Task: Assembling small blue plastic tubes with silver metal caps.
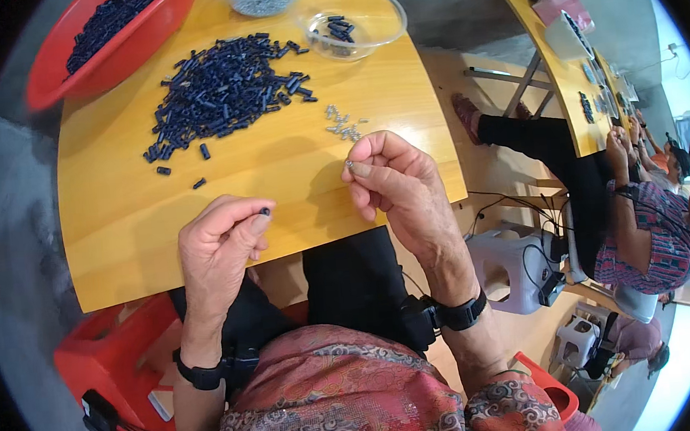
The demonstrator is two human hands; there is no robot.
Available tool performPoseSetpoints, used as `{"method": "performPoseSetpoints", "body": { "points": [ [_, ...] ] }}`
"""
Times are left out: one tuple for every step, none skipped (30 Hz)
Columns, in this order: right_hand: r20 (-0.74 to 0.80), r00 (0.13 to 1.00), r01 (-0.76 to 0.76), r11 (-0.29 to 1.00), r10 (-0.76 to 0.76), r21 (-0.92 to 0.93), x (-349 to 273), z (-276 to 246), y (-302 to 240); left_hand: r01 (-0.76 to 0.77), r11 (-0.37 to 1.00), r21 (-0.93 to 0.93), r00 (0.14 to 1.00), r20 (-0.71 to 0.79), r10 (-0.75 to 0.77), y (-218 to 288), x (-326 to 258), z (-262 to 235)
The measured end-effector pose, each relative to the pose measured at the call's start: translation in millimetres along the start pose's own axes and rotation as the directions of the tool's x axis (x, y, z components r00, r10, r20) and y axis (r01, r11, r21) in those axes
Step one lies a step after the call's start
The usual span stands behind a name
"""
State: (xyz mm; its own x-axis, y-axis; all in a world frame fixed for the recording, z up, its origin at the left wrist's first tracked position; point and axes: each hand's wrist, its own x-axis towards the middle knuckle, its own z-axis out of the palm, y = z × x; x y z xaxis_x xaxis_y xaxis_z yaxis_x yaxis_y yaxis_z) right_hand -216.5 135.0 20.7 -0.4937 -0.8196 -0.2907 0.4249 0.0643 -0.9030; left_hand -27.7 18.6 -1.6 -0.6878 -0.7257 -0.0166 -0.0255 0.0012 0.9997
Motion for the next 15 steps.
{"method": "performPoseSetpoints", "body": {
  "points": [
    [0.01,1.0,-0.01,1.0,0.01,0.029,-2,5,1,0.01,1.0,-0.026,1.0,0.008,-0.01,-1,0,0],
    [0.02,1.0,-0.021,0.998,0.02,0.057,-3,10,3,0.02,0.998,-0.052,1.0,0.016,-0.019,-1,0,-1],
    [0.029,0.999,-0.026,0.998,0.024,0.061,-4,14,4,0.023,0.999,-0.046,1.0,0.007,-0.023,-1,-1,-2],
    [0.046,0.997,-0.062,0.994,0.058,0.087,-5,19,6,0.02,0.998,-0.056,1.0,0.017,-0.019,-1,-1,-3],
    [0.064,0.994,-0.097,0.989,0.09,0.111,-5,22,8,0.018,0.998,-0.066,0.999,0.028,-0.016,-1,-2,-4],
    [0.073,0.993,-0.104,0.988,0.096,0.114,-4,24,11,0.021,0.998,-0.061,1.0,0.02,-0.02,-1,-2,-5],
    [0.127,0.986,-0.126,0.984,0.109,0.129,-3,25,14,0.027,0.993,-0.115,0.999,0.023,-0.025,-2,-3,-6],
    [0.181,0.976,-0.148,0.979,0.121,0.143,-2,27,16,0.033,0.985,-0.169,0.999,0.027,-0.028,-3,-4,-7],
    [0.185,0.975,-0.151,0.978,0.123,0.143,-1,29,17,0.033,0.985,-0.168,0.999,0.023,-0.029,-4,-4,-8],
    [0.201,0.972,-0.151,0.978,0.12,0.145,0,31,18,0.014,0.987,-0.159,1.0,0.029,-0.009,-6,-4,-9],
    [0.216,0.969,-0.151,0.978,0.118,0.146,0,34,19,-0.005,0.989,-0.151,0.999,0.035,0.011,-7,-4,-10],
    [0.218,0.969,-0.153,0.977,0.119,0.146,1,36,19,-0.004,0.989,-0.15,0.999,0.033,0.009,-7,-4,-10],
    [0.217,0.969,-0.15,0.981,0.121,0.121,1,40,19,-0.004,0.99,-0.143,0.999,0.032,0.009,-7,-5,-11],
    [0.215,0.969,-0.146,0.985,0.123,0.096,1,42,19,-0.003,0.991,-0.136,0.999,0.033,0.008,-7,-5,-11],
    [0.215,0.969,-0.147,0.985,0.124,0.095,1,43,20,-0.002,0.991,-0.136,0.999,0.032,0.007,-8,-4,-12]
  ]
}}
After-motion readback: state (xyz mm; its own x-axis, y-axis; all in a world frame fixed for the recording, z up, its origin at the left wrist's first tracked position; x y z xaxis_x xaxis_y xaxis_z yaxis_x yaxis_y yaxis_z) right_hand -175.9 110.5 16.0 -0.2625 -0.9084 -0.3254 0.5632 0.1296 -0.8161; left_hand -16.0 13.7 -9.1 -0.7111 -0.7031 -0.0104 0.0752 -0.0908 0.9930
